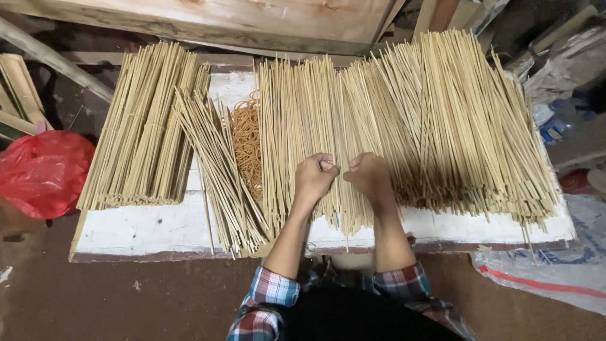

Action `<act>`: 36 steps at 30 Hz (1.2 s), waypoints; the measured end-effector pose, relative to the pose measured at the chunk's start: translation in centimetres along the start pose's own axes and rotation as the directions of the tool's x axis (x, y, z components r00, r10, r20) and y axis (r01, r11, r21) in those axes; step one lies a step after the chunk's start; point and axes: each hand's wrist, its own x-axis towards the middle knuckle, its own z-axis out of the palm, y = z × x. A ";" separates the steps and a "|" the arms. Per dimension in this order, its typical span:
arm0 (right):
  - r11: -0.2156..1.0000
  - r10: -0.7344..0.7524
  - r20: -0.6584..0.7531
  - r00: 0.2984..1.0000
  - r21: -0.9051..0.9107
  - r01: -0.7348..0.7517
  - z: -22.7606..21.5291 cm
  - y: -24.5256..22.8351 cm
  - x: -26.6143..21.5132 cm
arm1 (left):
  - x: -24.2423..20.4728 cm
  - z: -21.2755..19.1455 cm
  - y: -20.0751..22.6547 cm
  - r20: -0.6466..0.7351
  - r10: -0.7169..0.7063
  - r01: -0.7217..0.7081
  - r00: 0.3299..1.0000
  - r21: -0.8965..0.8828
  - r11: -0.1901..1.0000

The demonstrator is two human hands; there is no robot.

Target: Sorting and aligning thin wooden sticks into bundles on a workshop table

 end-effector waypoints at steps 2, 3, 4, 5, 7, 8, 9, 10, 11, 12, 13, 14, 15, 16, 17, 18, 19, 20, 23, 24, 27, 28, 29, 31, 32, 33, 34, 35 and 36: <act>0.999 0.030 0.001 1.000 0.036 -0.030 -0.5 0.0 -0.2 | 0.6 0.4 -0.7 0.006 0.006 -0.005 1.000 -0.002 1.000; 0.996 0.055 0.007 0.998 0.064 -0.055 -0.8 -0.2 -0.2 | 1.0 0.4 -1.0 0.006 0.008 -0.008 1.000 -0.011 1.000; 0.997 0.046 0.008 0.999 0.063 -0.046 -2.1 -0.8 -1.1 | 1.0 0.3 -0.8 -0.003 0.010 -0.011 1.000 -0.011 1.000; 0.998 -0.046 0.074 0.996 0.050 0.042 -3.3 -1.1 -2.3 | 0.7 0.3 -0.8 0.010 0.016 -0.016 1.000 -0.022 1.000; 0.990 -0.137 0.140 0.981 0.043 0.132 -4.8 -1.1 -2.7 | 0.7 0.6 -0.9 0.023 0.022 -0.022 0.999 -0.031 0.999; 0.996 -0.080 0.176 0.981 0.056 0.071 -5.1 -0.8 -2.0 | 0.9 0.9 -1.0 0.028 0.047 -0.045 0.999 -0.039 0.998; 0.998 -0.024 0.213 0.977 0.064 0.010 -5.4 -0.4 -1.3 | 1.1 1.2 -1.2 0.033 0.071 -0.069 0.997 -0.049 0.996; 0.998 -0.024 0.213 0.977 0.064 0.010 -4.9 0.4 -1.3 | 1.3 1.6 -1.1 0.033 0.070 -0.068 0.997 -0.050 0.996; 0.925 -0.090 0.139 0.986 0.380 0.031 -4.3 1.2 -1.4 | 1.4 1.9 -1.2 0.049 0.095 -0.088 0.994 -0.126 0.988; 0.754 -0.129 0.046 0.991 0.654 0.068 -3.7 2.1 -1.6 | 1.5 2.3 -1.2 0.064 0.121 -0.106 0.991 -0.202 0.974; 0.755 -0.131 0.046 0.990 0.652 0.070 -3.8 1.8 -1.9 | 0.8 1.8 -0.3 0.062 0.121 -0.106 0.991 -0.204 0.973; 0.745 -0.127 0.045 0.991 0.664 0.065 -3.8 1.6 -2.3 | 0.0 1.3 0.6 0.089 0.101 -0.069 0.991 -0.315 0.947; 0.735 -0.123 0.048 0.991 0.676 0.059 -3.7 1.4 -2.7 | -0.9 0.7 1.5 0.118 0.083 -0.026 0.990 -0.419 0.908; 0.736 -0.125 0.050 0.991 0.674 0.059 -3.8 1.2 -2.9 | -0.7 0.9 0.8 0.115 0.081 -0.025 0.990 -0.420 0.907; 0.739 -0.142 0.043 0.989 0.669 0.077 -3.8 1.1 -3.1 | -0.6 1.0 0.1 0.143 0.086 -0.001 0.986 -0.509 0.861; 0.742 -0.159 0.036 0.987 0.664 0.095 -3.8 0.9 -3.3 | -0.5 1.0 -0.7 0.170 0.094 0.026 0.981 -0.592 0.805; 0.744 -0.163 0.042 0.986 0.662 0.095 -3.3 1.1 -3.0 | -0.6 0.7 -1.2 0.164 0.089 0.026 0.982 -0.594 0.804; 0.756 -0.173 0.060 0.983 0.648 0.094 -2.8 1.2 -2.8 | -0.8 0.4 -1.7 0.149 0.097 0.011 0.984 -0.593 0.805; 0.722 -0.214 0.110 0.971 0.687 0.081 -0.7 0.7 -3.4 | -2.3 -1.9 -2.6 0.081 0.080 -0.017 0.994 -0.595 0.804; 0.671 -0.237 0.131 0.963 0.739 0.064 0.1 0.3 -3.8 | -3.0 -2.9 -2.7 0.039 0.062 -0.027 0.997 -0.595 0.803; 0.809 -0.332 0.248 0.910 0.571 0.140 1.3 -3.9 -6.3 | -5.7 -6.9 -2.9 -0.057 0.031 -0.057 0.998 -0.539 0.841; 0.810 -0.340 0.257 0.905 0.569 0.142 2.3 -5.0 -7.1 | -5.9 -8.1 -3.6 -0.069 0.026 -0.059 0.997 -0.539 0.840; 0.793 -0.402 0.273 0.874 0.581 0.183 3.4 -6.1 -7.9 | -6.0 -9.3 -4.3 -0.140 0.006 -0.072 0.990 -0.471 0.879; 0.773 -0.469 0.295 0.832 0.594 0.225 5.9 -7.7 -8.9 | -6.9 -11.6 -5.1 -0.222 -0.014 -0.078 0.975 -0.400 0.913; 0.764 -0.506 0.292 0.812 0.589 0.264 7.5 -8.3 -9.0 | -7.7 -12.6 -5.2 -0.300 -0.065 -0.016 0.952 -0.258 0.966; 0.753 -0.539 0.286 0.792 0.585 0.302 9.0 -8.8 -9.2 | -8.5 -13.6 -5.2 -0.377 -0.102 0.062 0.921 -0.115 0.991; 0.752 -0.544 0.291 0.787 0.586 0.303 10.4 -9.3 -9.2 | -8.5 -14.3 -6.1 -0.384 -0.105 0.065 0.917 -0.115 0.991; 0.748 -0.564 0.282 0.776 0.572 0.337 11.9 -9.9 -9.1 | -8.4 -15.1 -6.9 -0.440 -0.131 0.111 0.888 -0.071 0.991; 0.743 -0.585 0.273 0.764 0.557 0.370 13.3 -10.5 -9.0 | -8.3 -15.8 -7.7 -0.496 -0.154 0.160 0.855 -0.030 0.987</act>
